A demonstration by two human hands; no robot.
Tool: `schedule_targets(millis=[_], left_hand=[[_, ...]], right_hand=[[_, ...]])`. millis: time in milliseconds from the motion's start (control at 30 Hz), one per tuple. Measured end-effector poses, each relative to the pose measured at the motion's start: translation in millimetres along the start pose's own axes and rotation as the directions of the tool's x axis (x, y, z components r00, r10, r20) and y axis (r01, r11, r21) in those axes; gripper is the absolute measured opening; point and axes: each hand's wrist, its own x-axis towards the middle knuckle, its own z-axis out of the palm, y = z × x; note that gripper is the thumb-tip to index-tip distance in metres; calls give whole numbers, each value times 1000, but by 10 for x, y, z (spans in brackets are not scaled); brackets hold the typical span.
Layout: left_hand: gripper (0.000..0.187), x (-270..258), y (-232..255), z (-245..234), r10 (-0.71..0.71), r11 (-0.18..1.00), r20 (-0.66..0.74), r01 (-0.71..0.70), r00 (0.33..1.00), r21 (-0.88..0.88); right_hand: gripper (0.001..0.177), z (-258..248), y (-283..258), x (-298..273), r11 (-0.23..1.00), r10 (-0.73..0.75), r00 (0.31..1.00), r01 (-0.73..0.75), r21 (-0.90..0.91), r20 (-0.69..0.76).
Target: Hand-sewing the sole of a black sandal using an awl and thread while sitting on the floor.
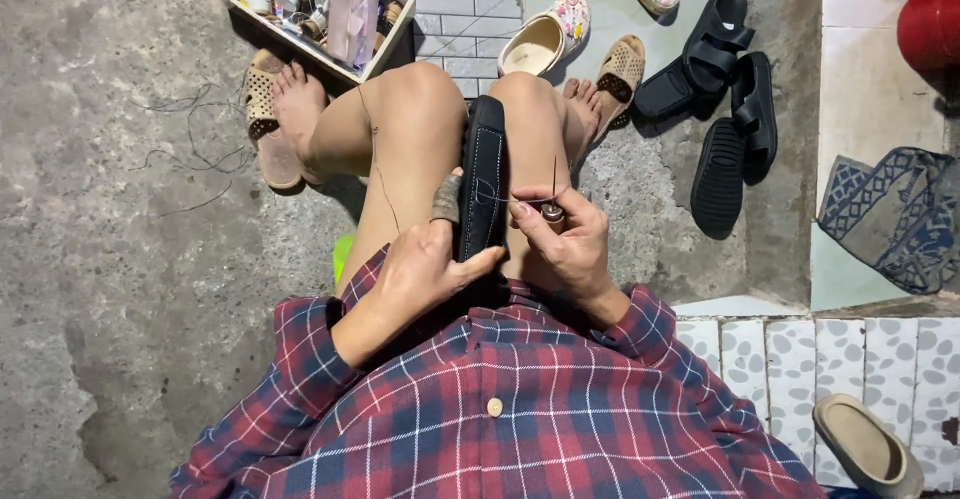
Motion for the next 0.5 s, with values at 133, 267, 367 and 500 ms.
schedule_targets(millis=[133,267,367,500], left_hand=[[70,-25,430,-676,-65,997,239,70,969,-16],[61,5,-68,-567,-114,993,372,119,921,10],[27,76,-251,-685,163,945,234,-84,958,-316],[14,177,-388,-572,451,695,36,-326,892,-640]], right_hand=[[9,2,-95,78,993,-95,994,99,-68,55],[9,-39,-47,80,977,-177,975,191,-99,136],[13,-9,-60,82,966,-221,960,240,-95,172],[10,-29,-4,119,960,-239,947,264,-97,214]])
